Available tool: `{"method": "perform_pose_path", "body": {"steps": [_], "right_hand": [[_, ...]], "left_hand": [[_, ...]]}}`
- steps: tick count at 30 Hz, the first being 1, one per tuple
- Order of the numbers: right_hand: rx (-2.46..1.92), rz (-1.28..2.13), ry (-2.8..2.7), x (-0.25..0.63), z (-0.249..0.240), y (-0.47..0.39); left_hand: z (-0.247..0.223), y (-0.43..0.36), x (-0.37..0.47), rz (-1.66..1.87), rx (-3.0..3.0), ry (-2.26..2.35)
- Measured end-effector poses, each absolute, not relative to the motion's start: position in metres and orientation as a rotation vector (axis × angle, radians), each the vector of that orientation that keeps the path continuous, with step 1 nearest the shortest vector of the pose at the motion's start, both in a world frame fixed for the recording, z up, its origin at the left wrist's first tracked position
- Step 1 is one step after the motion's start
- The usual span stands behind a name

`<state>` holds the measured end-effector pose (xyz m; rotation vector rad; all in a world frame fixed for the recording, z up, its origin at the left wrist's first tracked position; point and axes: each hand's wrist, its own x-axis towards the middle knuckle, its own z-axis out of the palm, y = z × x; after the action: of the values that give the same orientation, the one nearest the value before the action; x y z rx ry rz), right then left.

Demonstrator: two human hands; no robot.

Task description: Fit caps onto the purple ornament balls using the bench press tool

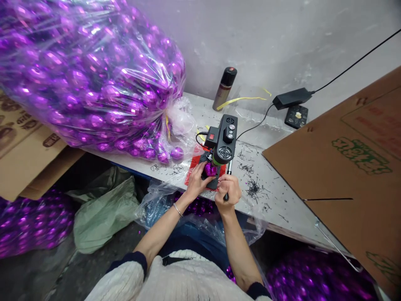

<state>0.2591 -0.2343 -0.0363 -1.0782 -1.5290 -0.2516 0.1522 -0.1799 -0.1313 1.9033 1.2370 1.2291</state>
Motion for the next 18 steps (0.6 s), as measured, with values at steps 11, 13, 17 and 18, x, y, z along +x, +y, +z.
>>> {"method": "perform_pose_path", "body": {"steps": [11,13,17,18], "right_hand": [[-1.058,-0.294,-1.466,0.259,-0.059,-0.229],[-1.049,-0.292,-1.465,0.259,-0.060,-0.228],[-1.033,-0.261,-1.467,0.259,-0.062,-0.227],[-1.037,-0.261,-1.466,0.259,-0.063,-0.227]], "left_hand": [[-0.134,-0.182,0.153,1.224,1.915,1.257],[-0.134,-0.182,0.153,1.237,1.918,1.244],[-0.134,-0.181,0.154,1.264,1.922,1.231],[-0.134,-0.180,0.154,1.259,1.922,1.235]]}}
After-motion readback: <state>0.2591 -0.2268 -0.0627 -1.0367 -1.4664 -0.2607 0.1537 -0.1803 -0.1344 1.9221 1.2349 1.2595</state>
